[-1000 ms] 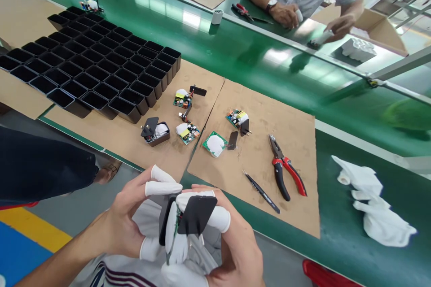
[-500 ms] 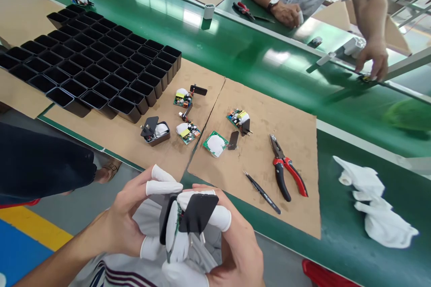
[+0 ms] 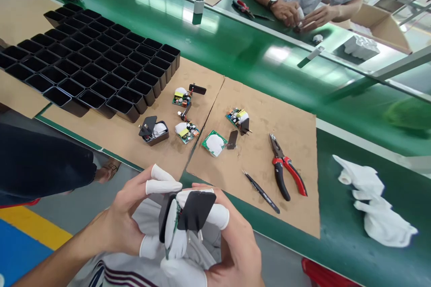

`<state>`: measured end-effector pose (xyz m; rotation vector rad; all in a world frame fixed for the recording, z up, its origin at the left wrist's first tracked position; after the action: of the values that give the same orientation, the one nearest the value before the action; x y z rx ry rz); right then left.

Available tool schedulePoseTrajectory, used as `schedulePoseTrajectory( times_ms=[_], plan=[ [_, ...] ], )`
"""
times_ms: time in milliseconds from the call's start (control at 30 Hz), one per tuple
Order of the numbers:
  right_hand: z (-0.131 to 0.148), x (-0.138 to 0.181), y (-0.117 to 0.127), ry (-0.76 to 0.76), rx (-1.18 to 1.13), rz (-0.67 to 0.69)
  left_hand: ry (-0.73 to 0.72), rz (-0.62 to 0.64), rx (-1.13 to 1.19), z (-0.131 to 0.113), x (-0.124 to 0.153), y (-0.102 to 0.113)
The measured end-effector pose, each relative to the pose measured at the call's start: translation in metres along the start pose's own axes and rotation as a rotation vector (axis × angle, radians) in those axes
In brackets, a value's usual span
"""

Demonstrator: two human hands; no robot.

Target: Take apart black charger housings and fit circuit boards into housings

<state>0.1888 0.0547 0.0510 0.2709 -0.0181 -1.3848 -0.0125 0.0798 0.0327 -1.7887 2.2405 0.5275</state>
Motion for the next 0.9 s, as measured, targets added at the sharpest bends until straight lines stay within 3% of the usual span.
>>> schedulePoseTrajectory(
  times_ms=[633,900],
  plan=[
    [0.014,-0.013,-0.01,0.055,0.023,0.026,0.05,0.005,-0.049,0.003,0.0,0.001],
    [0.021,-0.027,-0.023,0.066,-0.053,0.125,0.026,0.004,-0.029,-0.002,-0.003,0.002]
  ],
)
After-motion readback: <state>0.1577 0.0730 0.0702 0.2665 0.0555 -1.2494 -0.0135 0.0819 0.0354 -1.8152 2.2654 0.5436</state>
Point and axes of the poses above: each hand's wrist, its own x-axis away from the middle knuckle, its own y-axis out of the back of the hand, z = x × y, the point moved 10 cm from there along -x, towards the middle knuckle, and after that the axes turned 8 degrees about -x, right-handed, at the moved point
